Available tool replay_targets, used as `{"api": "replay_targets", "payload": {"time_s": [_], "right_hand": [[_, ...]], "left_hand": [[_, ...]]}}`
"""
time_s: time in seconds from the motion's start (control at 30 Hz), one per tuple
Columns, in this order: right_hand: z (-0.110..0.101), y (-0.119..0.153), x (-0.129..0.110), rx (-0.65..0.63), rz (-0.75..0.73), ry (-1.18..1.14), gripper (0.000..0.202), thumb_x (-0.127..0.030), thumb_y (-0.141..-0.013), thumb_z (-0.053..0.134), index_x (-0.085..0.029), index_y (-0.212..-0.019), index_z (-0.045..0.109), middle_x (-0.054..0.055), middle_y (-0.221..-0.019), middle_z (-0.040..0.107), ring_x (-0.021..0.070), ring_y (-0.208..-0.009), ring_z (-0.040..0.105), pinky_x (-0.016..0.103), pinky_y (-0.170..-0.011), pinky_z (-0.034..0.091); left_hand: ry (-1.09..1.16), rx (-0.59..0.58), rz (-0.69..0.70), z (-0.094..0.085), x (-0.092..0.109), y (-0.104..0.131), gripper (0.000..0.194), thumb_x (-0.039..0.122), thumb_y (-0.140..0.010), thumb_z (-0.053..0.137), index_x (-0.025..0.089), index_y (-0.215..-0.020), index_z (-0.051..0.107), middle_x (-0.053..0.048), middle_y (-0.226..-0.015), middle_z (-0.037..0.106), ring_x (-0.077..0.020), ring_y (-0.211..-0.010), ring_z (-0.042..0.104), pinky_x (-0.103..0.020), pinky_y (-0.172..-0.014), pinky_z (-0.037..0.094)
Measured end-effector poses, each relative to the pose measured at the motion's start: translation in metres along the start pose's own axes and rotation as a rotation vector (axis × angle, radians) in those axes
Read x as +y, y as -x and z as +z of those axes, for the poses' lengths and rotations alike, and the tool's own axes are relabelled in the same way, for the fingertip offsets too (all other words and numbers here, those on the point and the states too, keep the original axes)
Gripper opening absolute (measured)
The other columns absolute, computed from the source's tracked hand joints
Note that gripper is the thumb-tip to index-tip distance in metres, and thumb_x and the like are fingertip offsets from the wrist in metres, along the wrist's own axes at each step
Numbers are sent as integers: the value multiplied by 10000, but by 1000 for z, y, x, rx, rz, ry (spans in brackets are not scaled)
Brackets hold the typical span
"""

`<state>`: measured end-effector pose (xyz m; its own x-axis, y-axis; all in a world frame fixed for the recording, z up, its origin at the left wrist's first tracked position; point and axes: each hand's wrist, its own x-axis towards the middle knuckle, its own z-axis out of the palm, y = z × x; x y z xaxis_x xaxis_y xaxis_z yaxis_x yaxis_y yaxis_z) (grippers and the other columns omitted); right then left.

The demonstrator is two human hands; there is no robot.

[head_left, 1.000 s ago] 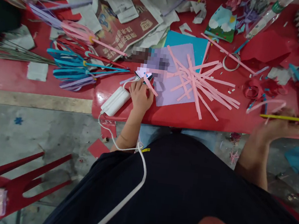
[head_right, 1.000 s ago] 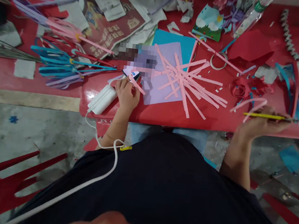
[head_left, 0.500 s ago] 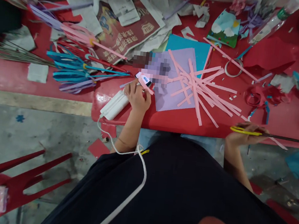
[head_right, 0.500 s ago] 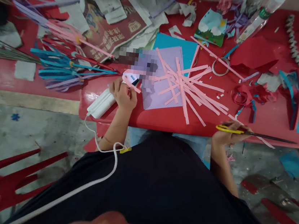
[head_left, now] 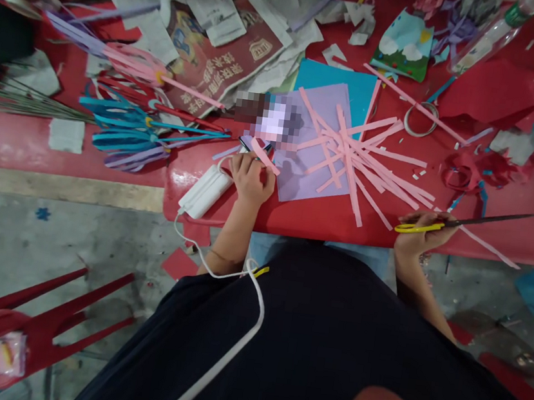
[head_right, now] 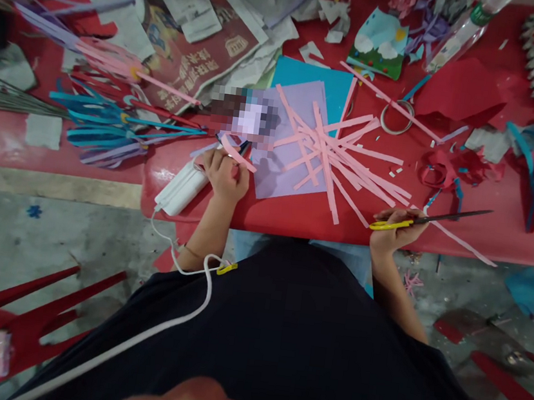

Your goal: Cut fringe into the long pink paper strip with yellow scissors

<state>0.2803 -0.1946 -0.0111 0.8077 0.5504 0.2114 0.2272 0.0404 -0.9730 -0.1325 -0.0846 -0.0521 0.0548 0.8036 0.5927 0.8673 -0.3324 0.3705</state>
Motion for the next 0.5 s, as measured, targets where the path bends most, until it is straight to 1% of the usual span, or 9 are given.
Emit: {"api": "replay_targets", "payload": {"time_s": [0.03,0.07,0.1,0.2,0.23,0.27,0.33,0.43,0.5], "right_hand": [[0,0,0,-5,3,0,240,-433,-1075,619,-319,-1060,408,-119,-621,546,164,-438,559,269,-456,503],[1,0,0,-9,6,1,226,-419,-1068,618,-319,-1060,415,-114,-626,553,166,-442,562,272,-454,504],[1,0,0,-15,10,1,215,-408,-1060,616,-320,-1058,421,-110,-628,557,169,-444,563,275,-448,499],[0,0,2,-37,2,-8,218,-407,-1027,636,-323,-1055,436,-105,-646,551,173,-448,566,289,-435,487],[0,0,2,-42,-11,-15,235,-415,-1014,653,-323,-1051,440,-106,-657,544,170,-447,567,290,-432,482],[0,0,2,-47,-26,-22,253,-424,-1003,671,-322,-1047,444,-108,-668,540,166,-448,571,290,-431,479],[1,0,2,-53,-49,-31,290,-446,-986,703,-317,-1041,449,-112,-694,546,154,-445,579,285,-432,478],[2,1,2,-54,-52,-27,331,-484,-977,724,-311,-1025,446,-127,-690,552,139,-431,578,272,-430,472],[2,1,2,-58,-48,-24,357,-493,-960,747,-311,-1016,445,-134,-681,553,137,-429,580,270,-429,474]], "left_hand": [[-9,-5,46,0,2,1,259,425,-1052,573,221,-904,636,-204,-1170,781,-381,-1112,659,-638,-988,469],[-12,-36,105,-1,5,3,260,421,-1048,585,219,-898,655,-197,-1149,786,-372,-1093,668,-630,-958,477],[-5,-92,179,-2,9,4,242,410,-1029,607,223,-888,670,-186,-1124,794,-366,-1064,685,-619,-927,488],[99,-336,409,-2,25,8,138,349,-939,673,242,-853,679,-149,-1103,826,-351,-964,740,-576,-850,521],[149,-398,443,-2,30,9,121,335,-926,683,244,-847,673,-142,-1125,835,-345,-956,750,-569,-846,529],[193,-433,447,-2,33,9,119,328,-924,686,245,-843,665,-140,-1143,839,-341,-956,756,-569,-850,534],[228,-415,393,-3,35,7,138,340,-934,681,246,-836,653,-146,-1128,837,-341,-947,753,-582,-870,532],[157,-280,300,-8,30,-3,185,420,-946,675,254,-863,680,-152,-1110,826,-367,-965,739,-605,-904,504],[138,-182,264,-13,24,-15,274,513,-982,632,263,-905,712,-144,-1156,822,-380,-999,726,-619,-937,484]]}}
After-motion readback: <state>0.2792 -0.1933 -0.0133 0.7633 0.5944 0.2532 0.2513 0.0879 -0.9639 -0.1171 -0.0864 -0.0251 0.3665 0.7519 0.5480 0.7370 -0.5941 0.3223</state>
